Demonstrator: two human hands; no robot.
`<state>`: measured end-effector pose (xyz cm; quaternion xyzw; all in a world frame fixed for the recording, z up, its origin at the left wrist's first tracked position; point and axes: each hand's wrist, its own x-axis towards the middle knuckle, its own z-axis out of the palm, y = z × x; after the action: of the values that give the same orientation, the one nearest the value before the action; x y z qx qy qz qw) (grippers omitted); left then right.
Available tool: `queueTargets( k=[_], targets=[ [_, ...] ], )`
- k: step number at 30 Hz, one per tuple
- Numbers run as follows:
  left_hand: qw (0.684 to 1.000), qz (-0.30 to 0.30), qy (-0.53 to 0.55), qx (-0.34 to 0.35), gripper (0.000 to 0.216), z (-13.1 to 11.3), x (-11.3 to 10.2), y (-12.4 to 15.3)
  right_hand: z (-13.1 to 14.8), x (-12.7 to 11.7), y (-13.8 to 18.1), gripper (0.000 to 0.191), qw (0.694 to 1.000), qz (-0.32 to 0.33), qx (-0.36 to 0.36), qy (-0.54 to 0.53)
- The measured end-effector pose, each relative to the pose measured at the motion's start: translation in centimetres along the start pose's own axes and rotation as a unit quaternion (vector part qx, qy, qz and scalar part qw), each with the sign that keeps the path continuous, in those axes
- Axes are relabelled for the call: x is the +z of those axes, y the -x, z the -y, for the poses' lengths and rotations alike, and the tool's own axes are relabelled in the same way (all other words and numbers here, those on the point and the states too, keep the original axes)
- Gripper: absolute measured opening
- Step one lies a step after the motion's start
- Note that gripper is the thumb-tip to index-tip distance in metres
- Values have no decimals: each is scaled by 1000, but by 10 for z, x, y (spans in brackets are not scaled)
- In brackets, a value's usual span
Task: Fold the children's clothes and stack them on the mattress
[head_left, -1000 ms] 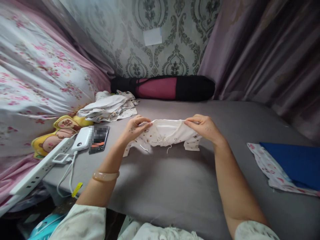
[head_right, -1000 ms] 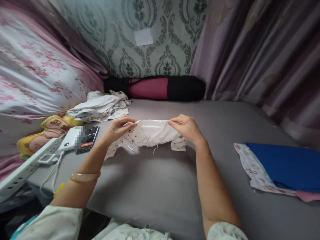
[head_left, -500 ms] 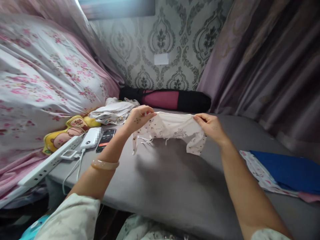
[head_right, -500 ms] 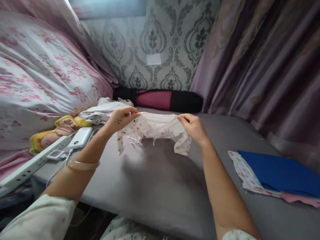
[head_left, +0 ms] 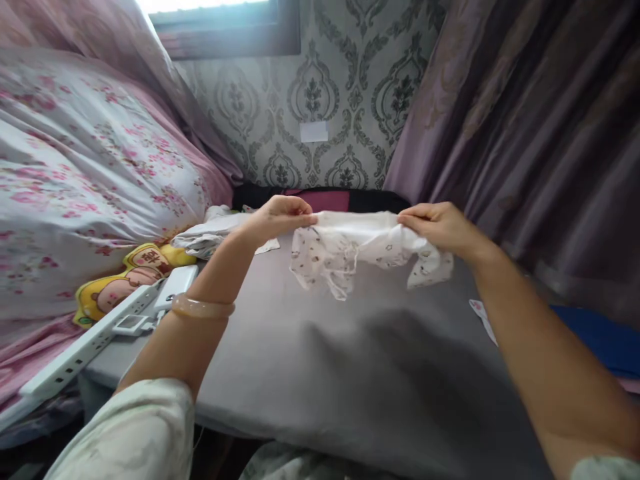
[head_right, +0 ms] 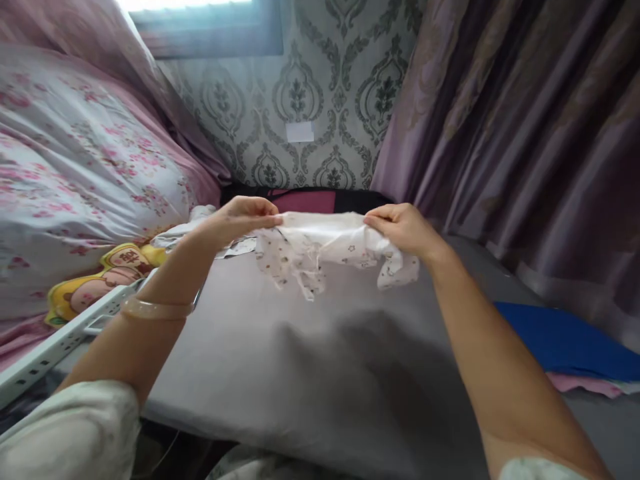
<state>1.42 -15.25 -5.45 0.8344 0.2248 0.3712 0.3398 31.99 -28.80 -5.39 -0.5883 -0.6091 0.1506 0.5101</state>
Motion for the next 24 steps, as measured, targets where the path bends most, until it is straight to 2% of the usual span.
queueTargets(
  k=[2,4,8,16,19,24],
  targets=[
    [1000,-17,-3,1,27,0,5,-7,1,-1,-1,40,1000,-12,-5,4],
    [999,-38,19,4,27,1,9,-12,1,-1,-3,38,998,-57,-33,7],
    [996,-70,54,-4,25,3,16,-16,-7,0,-7,35,986,-90,-101,95],
    [986,-132,96,-26,17,8,40,-15,-18,22,-6,46,981,-115,-75,138],
    [988,-120,98,-12,18,-1,31,-9,-6,17,5,47,987,-81,-61,125],
    [997,-12,65,-34,22,-19,2,-2,11,-4,21,47,997,45,5,62]
  ],
)
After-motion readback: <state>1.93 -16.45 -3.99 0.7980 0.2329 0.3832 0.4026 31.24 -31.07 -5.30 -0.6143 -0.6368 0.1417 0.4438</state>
